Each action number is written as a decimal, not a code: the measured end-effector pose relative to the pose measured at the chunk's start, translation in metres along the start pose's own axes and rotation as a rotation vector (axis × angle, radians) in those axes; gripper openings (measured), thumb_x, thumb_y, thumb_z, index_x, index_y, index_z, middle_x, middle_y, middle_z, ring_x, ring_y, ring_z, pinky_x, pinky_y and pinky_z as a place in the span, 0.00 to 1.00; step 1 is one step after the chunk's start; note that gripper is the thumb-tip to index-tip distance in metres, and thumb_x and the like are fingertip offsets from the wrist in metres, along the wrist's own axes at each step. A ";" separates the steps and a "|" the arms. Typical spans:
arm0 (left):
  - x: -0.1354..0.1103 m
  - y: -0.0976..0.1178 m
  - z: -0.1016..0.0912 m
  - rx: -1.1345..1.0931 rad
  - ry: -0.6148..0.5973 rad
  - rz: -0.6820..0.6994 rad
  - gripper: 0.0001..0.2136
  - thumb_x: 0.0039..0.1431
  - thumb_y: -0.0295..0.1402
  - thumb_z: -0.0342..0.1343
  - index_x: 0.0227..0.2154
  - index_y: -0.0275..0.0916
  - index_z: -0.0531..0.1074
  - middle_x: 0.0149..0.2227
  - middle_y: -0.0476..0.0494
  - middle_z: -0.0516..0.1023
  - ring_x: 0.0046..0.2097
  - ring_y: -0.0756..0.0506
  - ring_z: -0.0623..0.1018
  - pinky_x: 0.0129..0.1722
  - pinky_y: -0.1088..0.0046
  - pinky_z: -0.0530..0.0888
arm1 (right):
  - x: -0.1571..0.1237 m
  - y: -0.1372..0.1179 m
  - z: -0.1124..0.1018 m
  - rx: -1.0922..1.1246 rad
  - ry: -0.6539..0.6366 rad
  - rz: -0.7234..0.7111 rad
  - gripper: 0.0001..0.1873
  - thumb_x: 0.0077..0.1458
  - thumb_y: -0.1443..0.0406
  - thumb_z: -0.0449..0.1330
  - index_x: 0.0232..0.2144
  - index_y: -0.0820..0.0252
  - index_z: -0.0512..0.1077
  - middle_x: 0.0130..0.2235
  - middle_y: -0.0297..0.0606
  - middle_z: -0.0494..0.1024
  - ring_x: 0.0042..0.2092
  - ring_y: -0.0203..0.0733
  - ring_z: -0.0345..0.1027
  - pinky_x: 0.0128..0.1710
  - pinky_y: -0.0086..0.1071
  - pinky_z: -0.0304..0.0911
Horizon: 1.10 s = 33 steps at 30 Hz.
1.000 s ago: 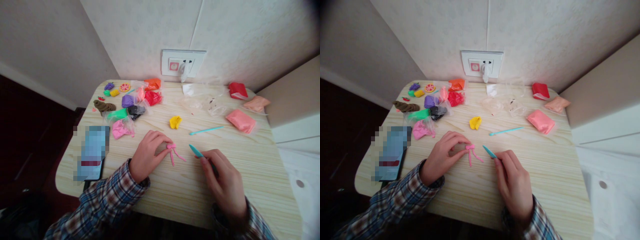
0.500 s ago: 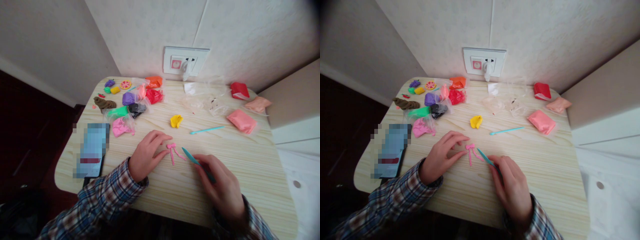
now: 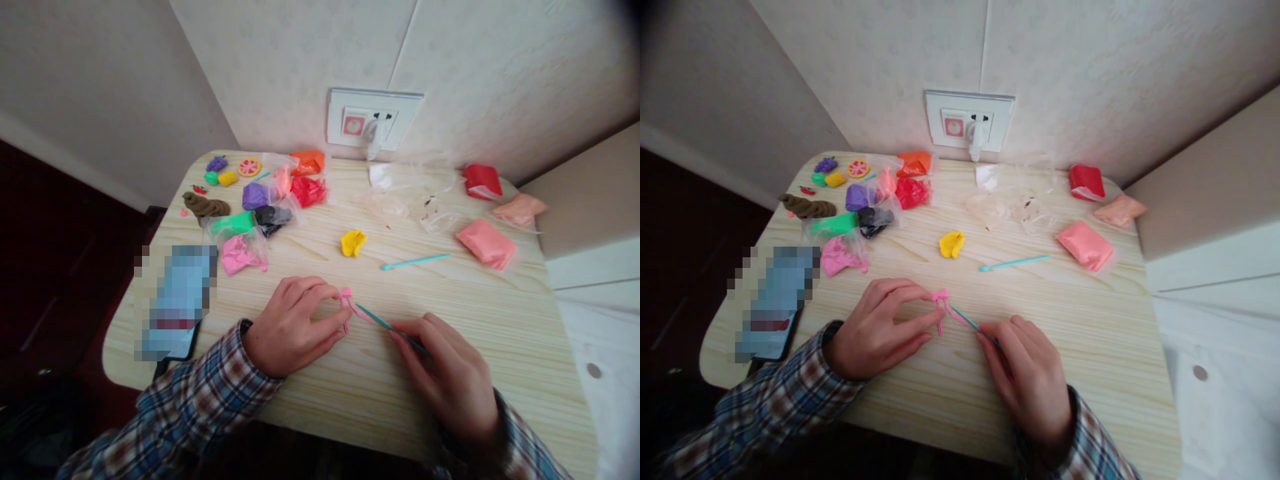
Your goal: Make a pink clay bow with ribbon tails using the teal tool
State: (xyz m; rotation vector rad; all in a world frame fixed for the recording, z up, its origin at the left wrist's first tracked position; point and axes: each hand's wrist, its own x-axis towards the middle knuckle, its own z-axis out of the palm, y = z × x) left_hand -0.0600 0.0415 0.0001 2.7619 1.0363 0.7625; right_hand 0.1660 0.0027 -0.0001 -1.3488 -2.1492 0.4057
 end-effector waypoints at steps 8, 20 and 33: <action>0.000 0.000 0.000 0.011 -0.019 0.001 0.11 0.58 0.31 0.52 0.43 0.42 0.73 0.44 0.41 0.73 0.47 0.42 0.68 0.46 0.62 0.68 | 0.002 -0.001 0.002 -0.003 -0.026 -0.013 0.05 0.58 0.68 0.53 0.30 0.59 0.68 0.23 0.33 0.69 0.26 0.34 0.63 0.26 0.28 0.60; 0.000 0.000 0.002 0.016 -0.028 0.000 0.11 0.58 0.31 0.52 0.43 0.41 0.73 0.44 0.40 0.73 0.48 0.42 0.68 0.46 0.62 0.68 | 0.003 -0.003 0.001 -0.021 -0.005 -0.039 0.05 0.57 0.70 0.54 0.30 0.59 0.69 0.23 0.32 0.69 0.26 0.34 0.62 0.25 0.28 0.59; 0.000 0.001 0.001 -0.028 -0.028 -0.009 0.13 0.58 0.30 0.51 0.45 0.40 0.72 0.45 0.40 0.72 0.47 0.42 0.68 0.45 0.62 0.68 | 0.003 -0.003 -0.001 0.019 0.011 -0.028 0.05 0.56 0.71 0.54 0.31 0.60 0.69 0.23 0.33 0.70 0.26 0.34 0.63 0.25 0.27 0.60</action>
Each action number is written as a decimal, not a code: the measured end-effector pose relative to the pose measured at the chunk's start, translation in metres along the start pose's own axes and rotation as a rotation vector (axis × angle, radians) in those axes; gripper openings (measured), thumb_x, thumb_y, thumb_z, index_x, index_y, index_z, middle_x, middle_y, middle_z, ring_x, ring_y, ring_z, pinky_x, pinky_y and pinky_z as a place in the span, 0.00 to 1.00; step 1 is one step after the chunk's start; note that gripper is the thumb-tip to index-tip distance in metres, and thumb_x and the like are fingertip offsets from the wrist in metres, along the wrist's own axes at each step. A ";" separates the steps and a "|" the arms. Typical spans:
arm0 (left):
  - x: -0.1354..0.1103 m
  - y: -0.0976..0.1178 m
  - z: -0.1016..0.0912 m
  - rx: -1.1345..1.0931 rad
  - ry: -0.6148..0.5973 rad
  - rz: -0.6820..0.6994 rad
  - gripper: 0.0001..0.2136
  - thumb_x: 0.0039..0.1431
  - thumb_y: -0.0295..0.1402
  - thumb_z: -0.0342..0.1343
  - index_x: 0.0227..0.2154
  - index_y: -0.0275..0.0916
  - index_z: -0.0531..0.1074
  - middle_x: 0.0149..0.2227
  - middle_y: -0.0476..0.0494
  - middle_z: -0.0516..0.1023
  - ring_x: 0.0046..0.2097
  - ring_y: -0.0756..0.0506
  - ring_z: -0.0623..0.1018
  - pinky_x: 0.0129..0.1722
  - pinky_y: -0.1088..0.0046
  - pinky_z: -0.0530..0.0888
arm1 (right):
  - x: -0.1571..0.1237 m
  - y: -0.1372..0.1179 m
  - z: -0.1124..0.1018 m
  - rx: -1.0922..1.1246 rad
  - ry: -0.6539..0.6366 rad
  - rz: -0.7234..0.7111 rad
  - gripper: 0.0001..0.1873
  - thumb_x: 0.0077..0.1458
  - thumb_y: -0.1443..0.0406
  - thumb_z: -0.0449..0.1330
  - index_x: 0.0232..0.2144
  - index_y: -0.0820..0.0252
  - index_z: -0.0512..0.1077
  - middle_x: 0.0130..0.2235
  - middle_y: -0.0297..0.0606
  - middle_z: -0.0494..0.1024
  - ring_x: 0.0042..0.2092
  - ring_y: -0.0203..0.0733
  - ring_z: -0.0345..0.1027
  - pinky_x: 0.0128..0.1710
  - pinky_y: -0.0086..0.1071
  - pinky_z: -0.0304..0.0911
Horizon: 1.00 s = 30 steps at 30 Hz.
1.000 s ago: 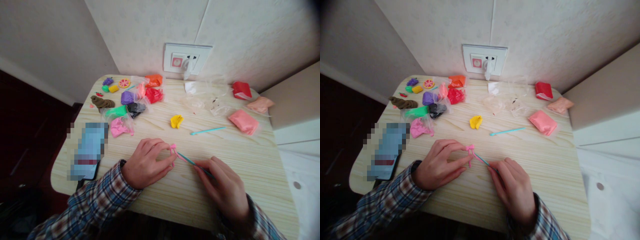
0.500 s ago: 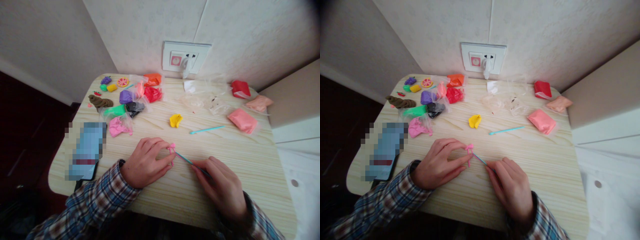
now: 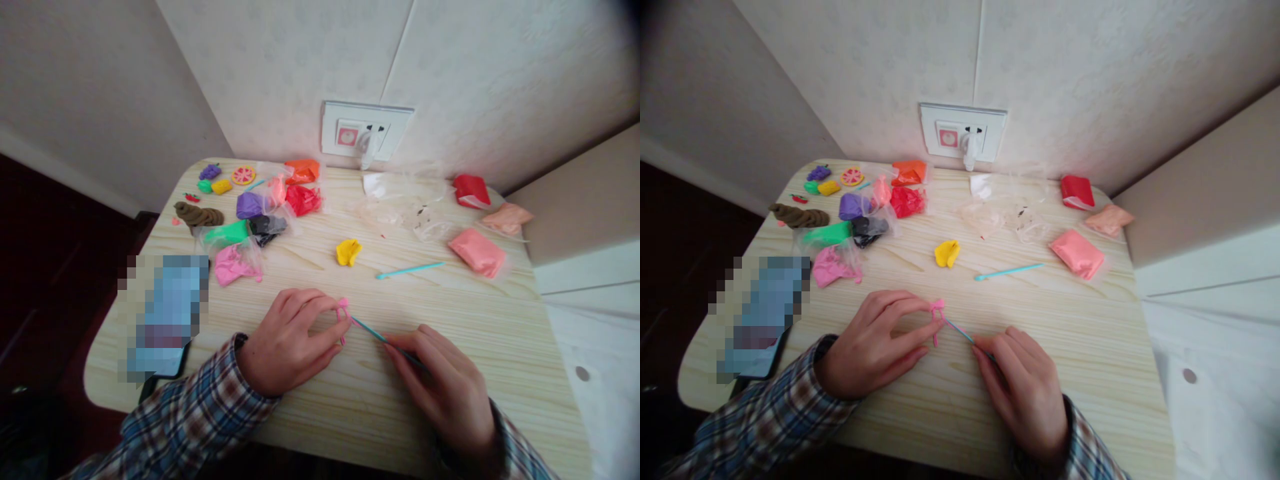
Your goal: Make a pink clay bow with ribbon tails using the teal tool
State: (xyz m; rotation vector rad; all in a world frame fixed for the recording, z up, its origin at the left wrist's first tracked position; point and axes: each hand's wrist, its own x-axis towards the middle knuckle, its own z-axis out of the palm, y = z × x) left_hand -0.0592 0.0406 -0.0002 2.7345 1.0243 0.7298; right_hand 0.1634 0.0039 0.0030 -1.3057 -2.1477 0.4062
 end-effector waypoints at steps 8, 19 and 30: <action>0.000 0.000 0.003 0.021 0.002 0.015 0.12 0.59 0.30 0.50 0.44 0.40 0.73 0.45 0.40 0.73 0.47 0.42 0.68 0.45 0.61 0.69 | 0.002 0.007 -0.006 0.054 -0.014 0.028 0.06 0.55 0.72 0.55 0.32 0.60 0.70 0.23 0.33 0.71 0.26 0.34 0.63 0.24 0.26 0.61; 0.000 0.000 0.002 0.032 -0.002 0.029 0.12 0.58 0.30 0.51 0.44 0.39 0.72 0.45 0.39 0.73 0.47 0.42 0.69 0.45 0.61 0.69 | 0.005 0.018 -0.009 0.110 -0.092 -0.018 0.06 0.56 0.72 0.55 0.32 0.60 0.70 0.23 0.34 0.69 0.27 0.34 0.63 0.25 0.26 0.61; 0.002 0.000 0.002 0.009 0.014 0.028 0.12 0.59 0.28 0.50 0.43 0.38 0.73 0.44 0.39 0.73 0.47 0.43 0.68 0.45 0.63 0.69 | 0.006 0.019 -0.010 0.138 -0.097 -0.004 0.06 0.57 0.71 0.54 0.33 0.60 0.71 0.24 0.34 0.71 0.27 0.35 0.64 0.25 0.28 0.61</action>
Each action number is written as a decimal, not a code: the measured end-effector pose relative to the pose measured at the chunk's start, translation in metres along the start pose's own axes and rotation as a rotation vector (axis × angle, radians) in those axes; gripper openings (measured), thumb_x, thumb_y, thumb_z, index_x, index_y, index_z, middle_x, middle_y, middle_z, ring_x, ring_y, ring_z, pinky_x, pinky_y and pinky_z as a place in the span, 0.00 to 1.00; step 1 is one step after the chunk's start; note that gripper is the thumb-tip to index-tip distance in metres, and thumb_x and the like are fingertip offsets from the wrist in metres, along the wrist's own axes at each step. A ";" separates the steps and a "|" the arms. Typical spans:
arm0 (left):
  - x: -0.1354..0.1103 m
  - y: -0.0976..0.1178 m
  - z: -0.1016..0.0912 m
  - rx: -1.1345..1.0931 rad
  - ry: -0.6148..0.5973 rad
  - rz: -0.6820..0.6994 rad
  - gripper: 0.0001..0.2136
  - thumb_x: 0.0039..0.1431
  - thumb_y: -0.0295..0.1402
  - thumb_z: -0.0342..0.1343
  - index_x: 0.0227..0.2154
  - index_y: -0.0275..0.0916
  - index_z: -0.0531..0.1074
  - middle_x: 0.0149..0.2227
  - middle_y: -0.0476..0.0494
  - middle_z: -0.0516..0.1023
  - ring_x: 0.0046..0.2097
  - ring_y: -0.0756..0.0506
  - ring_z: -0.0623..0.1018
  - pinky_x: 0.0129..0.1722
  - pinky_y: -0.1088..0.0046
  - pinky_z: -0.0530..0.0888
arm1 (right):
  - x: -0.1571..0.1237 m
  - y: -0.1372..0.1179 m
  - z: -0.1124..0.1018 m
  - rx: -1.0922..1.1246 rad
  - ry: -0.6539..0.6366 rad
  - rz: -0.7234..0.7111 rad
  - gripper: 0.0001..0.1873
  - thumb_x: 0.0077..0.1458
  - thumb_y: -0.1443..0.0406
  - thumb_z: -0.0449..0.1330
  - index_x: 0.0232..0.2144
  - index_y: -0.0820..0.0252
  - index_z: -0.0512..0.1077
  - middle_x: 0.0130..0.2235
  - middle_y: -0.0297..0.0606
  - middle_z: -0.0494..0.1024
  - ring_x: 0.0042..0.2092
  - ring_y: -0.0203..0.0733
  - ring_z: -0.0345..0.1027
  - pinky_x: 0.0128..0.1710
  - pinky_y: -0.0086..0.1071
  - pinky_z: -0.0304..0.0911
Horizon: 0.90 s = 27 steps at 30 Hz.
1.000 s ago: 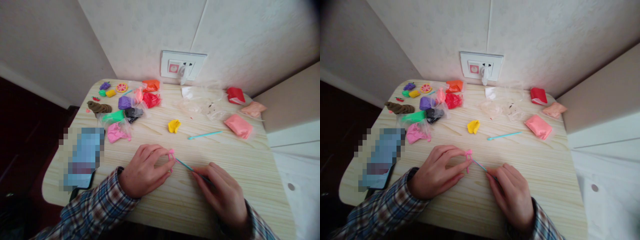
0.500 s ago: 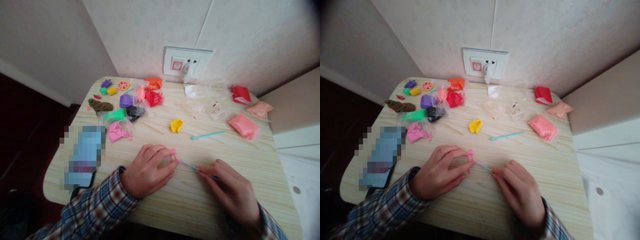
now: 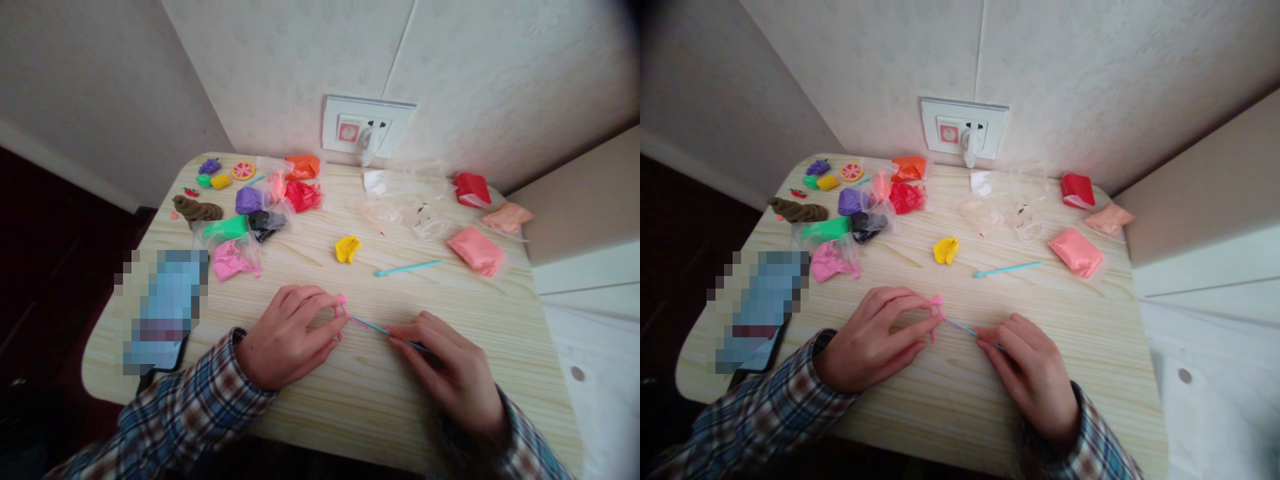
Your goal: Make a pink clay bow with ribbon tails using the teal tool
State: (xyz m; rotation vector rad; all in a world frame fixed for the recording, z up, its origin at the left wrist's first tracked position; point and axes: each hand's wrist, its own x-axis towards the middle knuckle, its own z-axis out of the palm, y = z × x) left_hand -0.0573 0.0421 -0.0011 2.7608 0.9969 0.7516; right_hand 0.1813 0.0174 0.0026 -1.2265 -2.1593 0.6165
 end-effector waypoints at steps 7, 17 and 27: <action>0.000 0.000 0.000 -0.025 0.002 -0.003 0.11 0.59 0.27 0.50 0.43 0.37 0.72 0.44 0.39 0.73 0.47 0.43 0.68 0.45 0.63 0.69 | 0.001 -0.001 0.001 -0.008 -0.010 -0.003 0.05 0.56 0.71 0.55 0.32 0.60 0.71 0.24 0.34 0.71 0.28 0.35 0.63 0.26 0.28 0.61; 0.000 -0.001 -0.001 -0.029 -0.041 -0.009 0.13 0.58 0.28 0.50 0.45 0.37 0.72 0.45 0.39 0.73 0.48 0.42 0.68 0.46 0.62 0.70 | -0.001 0.000 0.001 -0.030 -0.023 0.007 0.06 0.57 0.70 0.55 0.33 0.59 0.71 0.25 0.34 0.71 0.28 0.35 0.63 0.27 0.28 0.61; 0.003 0.001 -0.005 -0.015 -0.092 -0.028 0.13 0.58 0.27 0.51 0.45 0.37 0.73 0.46 0.38 0.73 0.49 0.41 0.68 0.47 0.61 0.70 | -0.003 0.001 0.003 -0.039 -0.009 -0.005 0.05 0.56 0.71 0.55 0.33 0.60 0.70 0.24 0.33 0.70 0.28 0.34 0.63 0.27 0.27 0.60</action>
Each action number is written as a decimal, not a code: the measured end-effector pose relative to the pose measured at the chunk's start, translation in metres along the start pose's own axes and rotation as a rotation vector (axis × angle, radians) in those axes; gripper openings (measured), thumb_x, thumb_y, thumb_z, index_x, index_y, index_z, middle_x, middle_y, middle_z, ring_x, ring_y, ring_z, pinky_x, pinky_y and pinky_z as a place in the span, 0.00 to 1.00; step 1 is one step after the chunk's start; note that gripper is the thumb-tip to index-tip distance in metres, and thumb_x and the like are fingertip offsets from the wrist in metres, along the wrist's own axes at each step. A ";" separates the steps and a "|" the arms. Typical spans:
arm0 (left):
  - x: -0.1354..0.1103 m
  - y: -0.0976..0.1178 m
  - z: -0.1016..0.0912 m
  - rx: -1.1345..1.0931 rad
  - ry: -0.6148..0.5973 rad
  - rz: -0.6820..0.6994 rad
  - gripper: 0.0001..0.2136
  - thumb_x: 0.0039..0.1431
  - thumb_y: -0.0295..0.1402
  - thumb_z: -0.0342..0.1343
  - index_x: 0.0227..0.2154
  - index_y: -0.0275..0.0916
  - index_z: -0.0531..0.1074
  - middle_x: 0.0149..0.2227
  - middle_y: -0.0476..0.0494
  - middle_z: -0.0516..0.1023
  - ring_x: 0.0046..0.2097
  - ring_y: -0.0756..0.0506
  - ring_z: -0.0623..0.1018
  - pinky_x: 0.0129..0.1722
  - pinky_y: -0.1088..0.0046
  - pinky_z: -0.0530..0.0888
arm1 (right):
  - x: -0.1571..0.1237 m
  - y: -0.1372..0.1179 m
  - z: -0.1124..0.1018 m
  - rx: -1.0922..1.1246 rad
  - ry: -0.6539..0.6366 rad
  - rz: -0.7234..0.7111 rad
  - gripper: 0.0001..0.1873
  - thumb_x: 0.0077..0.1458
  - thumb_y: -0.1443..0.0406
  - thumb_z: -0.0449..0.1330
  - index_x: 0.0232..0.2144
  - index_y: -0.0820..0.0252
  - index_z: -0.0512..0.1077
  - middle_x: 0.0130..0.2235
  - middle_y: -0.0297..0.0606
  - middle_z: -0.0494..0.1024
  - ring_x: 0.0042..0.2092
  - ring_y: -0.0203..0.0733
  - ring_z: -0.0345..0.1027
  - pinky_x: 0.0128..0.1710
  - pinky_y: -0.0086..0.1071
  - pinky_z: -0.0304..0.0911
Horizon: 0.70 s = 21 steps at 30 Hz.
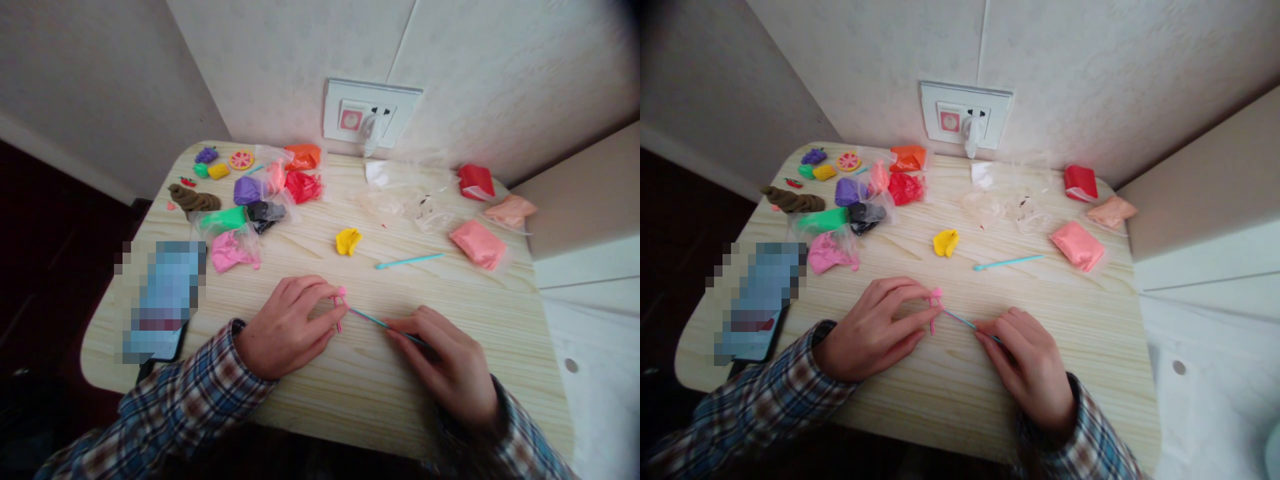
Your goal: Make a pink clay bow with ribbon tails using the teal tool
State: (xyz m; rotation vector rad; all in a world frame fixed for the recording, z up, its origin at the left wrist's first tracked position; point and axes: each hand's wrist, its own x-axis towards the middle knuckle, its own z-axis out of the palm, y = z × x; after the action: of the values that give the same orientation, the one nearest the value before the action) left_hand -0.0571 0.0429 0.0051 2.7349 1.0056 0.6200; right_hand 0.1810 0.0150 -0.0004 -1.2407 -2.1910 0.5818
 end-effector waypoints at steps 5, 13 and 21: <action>0.000 -0.001 0.000 -0.017 0.012 0.005 0.13 0.58 0.26 0.51 0.45 0.37 0.72 0.45 0.39 0.73 0.49 0.42 0.68 0.47 0.62 0.70 | 0.000 -0.002 0.000 -0.034 0.007 -0.030 0.05 0.56 0.72 0.55 0.33 0.60 0.70 0.24 0.34 0.70 0.28 0.34 0.62 0.27 0.28 0.59; -0.002 -0.002 0.004 -0.018 0.029 0.022 0.13 0.57 0.26 0.50 0.45 0.38 0.72 0.46 0.39 0.72 0.49 0.42 0.68 0.47 0.61 0.70 | -0.001 -0.004 -0.001 -0.058 0.011 -0.049 0.06 0.56 0.73 0.55 0.35 0.61 0.69 0.24 0.34 0.69 0.28 0.35 0.62 0.26 0.28 0.59; -0.001 -0.001 0.001 -0.020 0.005 0.013 0.13 0.56 0.25 0.52 0.44 0.37 0.72 0.46 0.39 0.73 0.49 0.42 0.68 0.47 0.61 0.70 | -0.002 -0.003 0.000 -0.083 -0.003 -0.064 0.05 0.56 0.73 0.54 0.34 0.62 0.69 0.24 0.34 0.68 0.27 0.35 0.60 0.26 0.28 0.58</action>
State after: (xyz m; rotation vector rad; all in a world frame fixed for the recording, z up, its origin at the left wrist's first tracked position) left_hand -0.0580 0.0429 0.0040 2.7265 0.9781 0.6358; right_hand 0.1800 0.0120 0.0012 -1.2071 -2.2689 0.4722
